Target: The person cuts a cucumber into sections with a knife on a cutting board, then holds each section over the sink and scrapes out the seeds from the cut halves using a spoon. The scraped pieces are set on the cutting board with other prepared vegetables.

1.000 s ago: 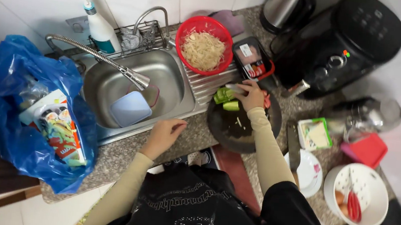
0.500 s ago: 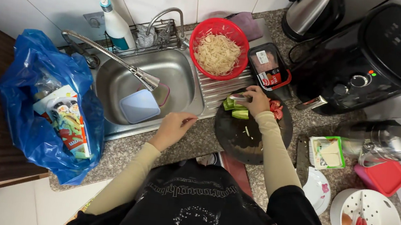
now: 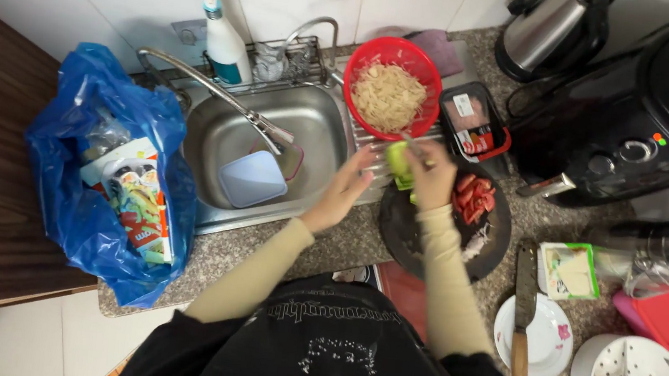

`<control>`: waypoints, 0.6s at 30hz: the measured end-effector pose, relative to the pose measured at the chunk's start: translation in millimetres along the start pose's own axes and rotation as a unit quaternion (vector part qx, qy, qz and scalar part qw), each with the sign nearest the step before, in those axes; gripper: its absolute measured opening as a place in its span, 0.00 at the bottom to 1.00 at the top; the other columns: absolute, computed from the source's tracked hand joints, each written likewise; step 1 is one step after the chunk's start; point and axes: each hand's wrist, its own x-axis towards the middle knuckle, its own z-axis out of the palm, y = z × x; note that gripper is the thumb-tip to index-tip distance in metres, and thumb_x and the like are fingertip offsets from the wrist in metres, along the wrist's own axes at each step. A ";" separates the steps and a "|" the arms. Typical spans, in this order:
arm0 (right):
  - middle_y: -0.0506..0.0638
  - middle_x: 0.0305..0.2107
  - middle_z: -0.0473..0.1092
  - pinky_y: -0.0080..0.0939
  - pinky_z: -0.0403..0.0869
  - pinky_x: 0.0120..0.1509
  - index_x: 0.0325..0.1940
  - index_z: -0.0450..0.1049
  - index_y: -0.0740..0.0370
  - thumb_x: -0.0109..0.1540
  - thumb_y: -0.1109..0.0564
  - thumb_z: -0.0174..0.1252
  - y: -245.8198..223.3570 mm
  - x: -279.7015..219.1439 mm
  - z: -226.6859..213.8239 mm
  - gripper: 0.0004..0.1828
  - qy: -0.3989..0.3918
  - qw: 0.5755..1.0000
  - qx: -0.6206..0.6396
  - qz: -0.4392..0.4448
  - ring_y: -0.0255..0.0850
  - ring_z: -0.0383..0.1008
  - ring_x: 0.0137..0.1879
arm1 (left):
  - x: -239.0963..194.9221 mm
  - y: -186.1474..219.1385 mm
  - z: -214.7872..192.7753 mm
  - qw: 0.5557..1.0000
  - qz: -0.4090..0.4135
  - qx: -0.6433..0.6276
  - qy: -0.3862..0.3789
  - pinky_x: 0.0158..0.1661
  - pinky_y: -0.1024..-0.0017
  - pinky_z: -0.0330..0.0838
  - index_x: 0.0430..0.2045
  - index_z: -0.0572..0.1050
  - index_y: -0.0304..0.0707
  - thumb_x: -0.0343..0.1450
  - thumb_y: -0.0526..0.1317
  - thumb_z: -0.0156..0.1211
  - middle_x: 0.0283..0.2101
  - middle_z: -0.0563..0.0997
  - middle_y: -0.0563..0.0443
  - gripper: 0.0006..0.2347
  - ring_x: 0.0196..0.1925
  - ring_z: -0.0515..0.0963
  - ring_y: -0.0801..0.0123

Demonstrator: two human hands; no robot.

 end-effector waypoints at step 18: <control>0.68 0.47 0.73 0.56 0.76 0.51 0.70 0.62 0.60 0.65 0.70 0.46 -157.8 -66.3 116.7 0.28 -0.213 0.948 -0.122 -0.200 0.65 0.77 0.51 | -22.2 66.3 -110.1 0.905 -0.099 -0.357 0.211 0.43 0.75 0.70 0.56 0.71 0.32 0.82 0.47 0.47 0.47 0.80 0.52 0.17 0.43 0.76 0.76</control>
